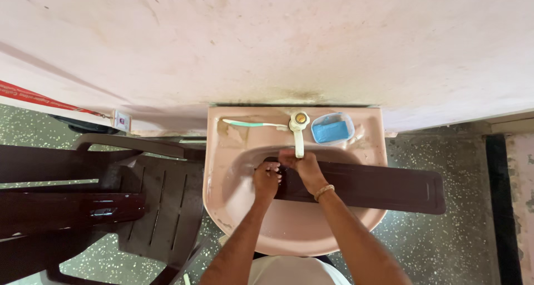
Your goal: The person scrubs a dark brown plastic chair armrest with a toothbrush and soap in a sink. They repeatedly apply soap and scrub the surface, then rinse the toothbrush under running water.
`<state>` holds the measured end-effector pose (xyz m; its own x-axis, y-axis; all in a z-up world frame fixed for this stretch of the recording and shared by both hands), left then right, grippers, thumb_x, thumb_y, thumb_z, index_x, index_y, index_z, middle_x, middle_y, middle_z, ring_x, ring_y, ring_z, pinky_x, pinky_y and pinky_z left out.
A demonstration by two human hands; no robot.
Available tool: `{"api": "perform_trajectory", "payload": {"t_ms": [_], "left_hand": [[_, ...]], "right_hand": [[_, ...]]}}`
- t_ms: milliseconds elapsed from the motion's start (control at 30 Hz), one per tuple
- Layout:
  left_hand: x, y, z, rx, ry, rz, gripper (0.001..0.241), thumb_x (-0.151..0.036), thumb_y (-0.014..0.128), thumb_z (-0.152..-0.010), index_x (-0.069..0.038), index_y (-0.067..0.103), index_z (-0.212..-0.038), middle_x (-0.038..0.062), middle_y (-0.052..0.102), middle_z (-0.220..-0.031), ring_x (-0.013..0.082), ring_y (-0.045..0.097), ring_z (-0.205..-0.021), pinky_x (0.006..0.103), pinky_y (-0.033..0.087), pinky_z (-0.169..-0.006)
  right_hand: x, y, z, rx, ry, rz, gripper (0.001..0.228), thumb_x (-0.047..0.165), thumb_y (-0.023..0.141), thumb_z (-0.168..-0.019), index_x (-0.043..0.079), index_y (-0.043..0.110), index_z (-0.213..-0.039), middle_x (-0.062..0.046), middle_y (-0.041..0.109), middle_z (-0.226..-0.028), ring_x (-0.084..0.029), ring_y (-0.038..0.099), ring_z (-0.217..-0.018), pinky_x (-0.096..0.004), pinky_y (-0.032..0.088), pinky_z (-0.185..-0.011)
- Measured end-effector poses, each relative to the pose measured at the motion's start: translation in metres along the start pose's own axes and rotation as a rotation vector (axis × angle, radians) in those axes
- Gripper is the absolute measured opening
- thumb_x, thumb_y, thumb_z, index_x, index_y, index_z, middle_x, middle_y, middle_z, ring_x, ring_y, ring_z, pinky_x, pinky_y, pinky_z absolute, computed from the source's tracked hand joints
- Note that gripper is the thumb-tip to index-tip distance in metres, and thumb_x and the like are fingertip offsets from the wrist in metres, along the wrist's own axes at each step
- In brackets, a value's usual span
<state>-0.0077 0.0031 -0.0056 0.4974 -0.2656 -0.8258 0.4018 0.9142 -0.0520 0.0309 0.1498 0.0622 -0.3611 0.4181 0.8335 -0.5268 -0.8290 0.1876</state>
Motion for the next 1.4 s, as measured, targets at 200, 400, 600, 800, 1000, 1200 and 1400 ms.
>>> {"api": "perform_trajectory", "payload": {"t_ms": [200,400,600,800,1000,1200,1400], "left_hand": [[-0.031,0.019,0.000,0.135,-0.251,0.441,0.031,0.012,0.045,-0.095,0.007,0.069,-0.113,0.014,0.073,-0.099,0.0186,0.075,-0.079,0.0310,0.062,-0.075],[-0.074,0.007,0.013,-0.197,0.556,-0.661,0.019,-0.008,0.072,-0.080,-0.002,0.071,-0.098,0.018,0.067,-0.111,0.0385,0.059,-0.109,0.0500,0.047,-0.095],[-0.086,-0.024,0.025,0.128,0.793,-0.893,0.034,-0.013,0.066,-0.087,-0.001,0.061,-0.119,0.021,0.060,-0.132,0.0388,0.052,-0.124,0.0501,0.041,-0.102],[-0.088,-0.022,0.007,0.158,0.576,-1.075,0.039,-0.028,0.069,-0.089,-0.002,0.064,-0.118,0.020,0.063,-0.123,0.0397,0.055,-0.119,0.0487,0.044,-0.102],[-0.102,-0.048,0.026,0.114,0.334,-0.832,0.033,-0.039,0.060,-0.098,-0.009,0.073,-0.095,0.013,0.074,-0.094,0.0351,0.070,-0.091,0.0482,0.054,-0.083],[-0.144,-0.088,0.076,-0.155,0.388,-0.874,0.033,-0.037,0.062,-0.097,-0.009,0.073,-0.083,0.016,0.073,-0.083,0.0413,0.067,-0.084,0.0524,0.053,-0.074],[-0.186,-0.130,0.112,-0.259,0.357,-0.923,0.026,-0.034,0.064,-0.095,-0.012,0.074,-0.089,0.020,0.073,-0.086,0.0452,0.067,-0.081,0.0560,0.053,-0.071]], "right_hand": [[0.071,-0.008,0.044,0.024,0.153,0.160,0.038,-0.004,0.038,-0.097,-0.013,0.065,-0.122,-0.020,0.074,-0.116,-0.024,0.074,-0.108,-0.031,0.060,-0.099],[0.066,-0.009,0.039,-0.036,0.177,-0.084,0.029,0.005,0.048,-0.100,-0.015,0.064,-0.115,-0.025,0.072,-0.109,-0.033,0.073,-0.102,-0.041,0.060,-0.093],[0.022,-0.009,0.001,-0.024,0.409,-0.510,0.022,0.008,0.047,-0.104,-0.003,0.065,-0.103,-0.012,0.067,-0.092,-0.021,0.065,-0.081,-0.032,0.057,-0.077],[0.008,-0.012,-0.008,0.181,0.555,-0.661,0.022,0.010,0.035,-0.098,0.003,0.052,-0.085,-0.008,0.051,-0.076,-0.017,0.045,-0.063,-0.028,0.041,-0.055],[0.040,-0.013,0.023,0.233,0.603,-0.697,0.022,0.009,0.038,-0.102,0.003,0.051,-0.086,-0.005,0.047,-0.078,-0.016,0.041,-0.064,-0.027,0.042,-0.059],[0.052,0.000,0.057,0.379,0.538,-0.439,0.023,0.011,0.045,-0.102,0.006,0.052,-0.080,-0.003,0.053,-0.075,-0.012,0.045,-0.063,-0.024,0.041,-0.056],[0.068,0.041,0.090,0.258,0.093,0.645,0.033,0.016,0.046,-0.101,0.002,0.072,-0.088,-0.007,0.068,-0.075,-0.016,0.063,-0.071,-0.029,0.053,-0.068]]}}
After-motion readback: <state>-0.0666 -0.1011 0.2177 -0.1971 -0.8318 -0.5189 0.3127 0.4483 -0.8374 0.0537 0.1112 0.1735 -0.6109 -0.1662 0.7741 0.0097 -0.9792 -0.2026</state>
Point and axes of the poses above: each hand's wrist, its own z-axis away from the middle knuckle, its own y-axis out of the palm, x = y × z, the point moved 1 cm from there along -z, towards the middle knuckle
